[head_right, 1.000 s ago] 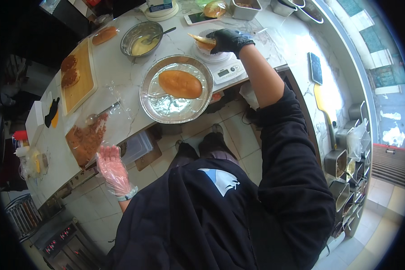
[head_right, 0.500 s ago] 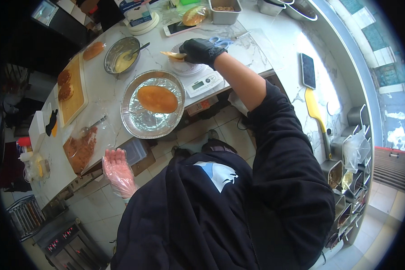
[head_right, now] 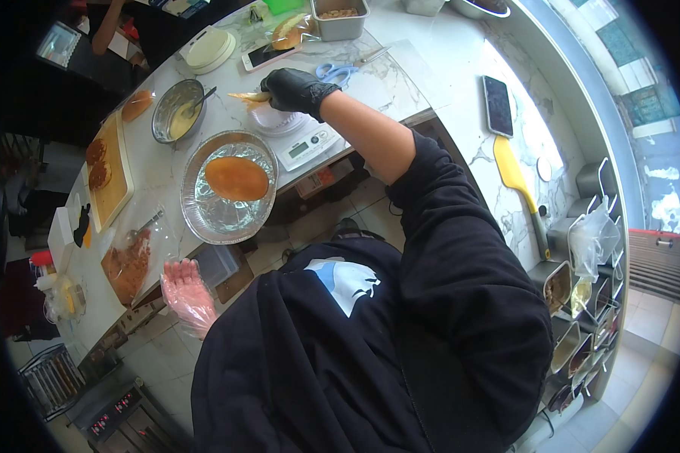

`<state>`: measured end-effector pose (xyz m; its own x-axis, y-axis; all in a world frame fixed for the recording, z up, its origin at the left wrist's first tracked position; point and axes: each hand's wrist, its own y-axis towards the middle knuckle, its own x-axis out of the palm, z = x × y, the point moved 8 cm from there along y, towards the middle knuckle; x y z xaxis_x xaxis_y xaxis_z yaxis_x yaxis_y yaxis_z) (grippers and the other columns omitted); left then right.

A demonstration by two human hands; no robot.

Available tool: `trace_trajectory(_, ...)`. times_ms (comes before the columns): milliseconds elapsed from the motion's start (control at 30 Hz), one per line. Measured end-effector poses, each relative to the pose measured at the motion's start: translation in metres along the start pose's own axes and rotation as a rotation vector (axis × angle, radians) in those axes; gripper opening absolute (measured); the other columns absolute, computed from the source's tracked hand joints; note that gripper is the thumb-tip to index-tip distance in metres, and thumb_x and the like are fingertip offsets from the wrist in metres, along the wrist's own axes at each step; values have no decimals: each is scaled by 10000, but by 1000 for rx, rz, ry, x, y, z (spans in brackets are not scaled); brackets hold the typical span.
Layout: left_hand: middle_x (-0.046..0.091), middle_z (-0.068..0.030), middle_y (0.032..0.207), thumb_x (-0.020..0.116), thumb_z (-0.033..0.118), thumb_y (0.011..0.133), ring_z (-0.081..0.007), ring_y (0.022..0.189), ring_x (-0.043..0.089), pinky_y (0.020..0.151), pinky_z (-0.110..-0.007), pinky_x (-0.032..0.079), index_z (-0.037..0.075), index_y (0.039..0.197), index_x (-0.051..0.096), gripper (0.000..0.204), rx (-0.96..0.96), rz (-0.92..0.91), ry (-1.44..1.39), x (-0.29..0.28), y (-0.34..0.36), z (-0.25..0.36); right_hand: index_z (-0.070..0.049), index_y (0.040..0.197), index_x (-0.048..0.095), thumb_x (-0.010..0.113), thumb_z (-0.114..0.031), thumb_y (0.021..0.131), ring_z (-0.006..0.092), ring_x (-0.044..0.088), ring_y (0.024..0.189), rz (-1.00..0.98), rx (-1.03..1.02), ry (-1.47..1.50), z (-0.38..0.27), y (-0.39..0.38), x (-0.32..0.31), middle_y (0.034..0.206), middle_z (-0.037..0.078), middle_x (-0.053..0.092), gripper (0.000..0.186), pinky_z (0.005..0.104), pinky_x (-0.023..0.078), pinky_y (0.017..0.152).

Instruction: The person applies a brown coating to bread by hand, places the coated bread on a tray, and later uses a spoon to transfer a topping onto a fresh bread roll.

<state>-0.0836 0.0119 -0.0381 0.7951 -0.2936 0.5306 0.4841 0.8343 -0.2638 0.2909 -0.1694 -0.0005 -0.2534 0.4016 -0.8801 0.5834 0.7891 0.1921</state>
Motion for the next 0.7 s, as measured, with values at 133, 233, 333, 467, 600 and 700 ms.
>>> trace_trajectory(133, 524, -95, 957, 428, 265, 910, -239, 899, 543, 878, -394, 448, 2, 1137, 471, 349, 0, -24, 7, 3, 1, 0, -11, 874, 618, 616, -228, 750, 281, 573, 649, 84, 51, 185, 7, -8, -31, 733, 163, 606, 250, 353, 456, 641)
trace_trajectory(233, 518, -97, 947, 442, 273, 903, -231, 876, 543, 859, -384, 455, 0, 1123, 472, 351, 18, -14, 18, 6, -1, 4, -6, 922, 626, 674, -247, 742, 135, 551, 646, 152, 143, 409, 32, -24, -63, 752, 89, 631, 304, 285, 458, 664)
trace_trajectory(333, 522, -99, 934, 455, 275, 896, -224, 851, 548, 835, -375, 464, -1, 1103, 478, 346, 2, 8, 20, 5, 1, -1, 9, 961, 629, 689, -210, 748, 123, 566, 708, 115, 258, 430, 58, -34, -69, 821, 67, 651, 312, 268, 453, 724)
trace_trajectory(467, 549, -94, 933, 451, 271, 900, -229, 846, 558, 826, -376, 470, 2, 1088, 491, 331, -44, -46, -23, 9, 8, -14, -4, 974, 632, 697, -231, 733, 130, 573, 718, 99, 228, 446, 41, -30, -65, 848, 72, 660, 338, 271, 454, 726)
trace_trajectory(600, 571, -89, 903, 450, 277, 904, -231, 821, 568, 814, -374, 475, 10, 1079, 503, 324, -74, -95, -11, 37, 7, -22, -15, 960, 634, 664, -202, 737, 176, 581, 687, 58, 178, 357, 29, -18, -54, 813, 116, 652, 292, 295, 458, 701)
trace_trajectory(700, 572, -89, 900, 447, 273, 906, -231, 820, 569, 814, -373, 475, 14, 1082, 504, 318, -112, -112, -27, 37, 8, -25, -16, 898, 636, 634, -180, 733, 260, 594, 690, -9, 173, 98, 15, -6, -37, 788, 169, 630, 233, 323, 461, 679)
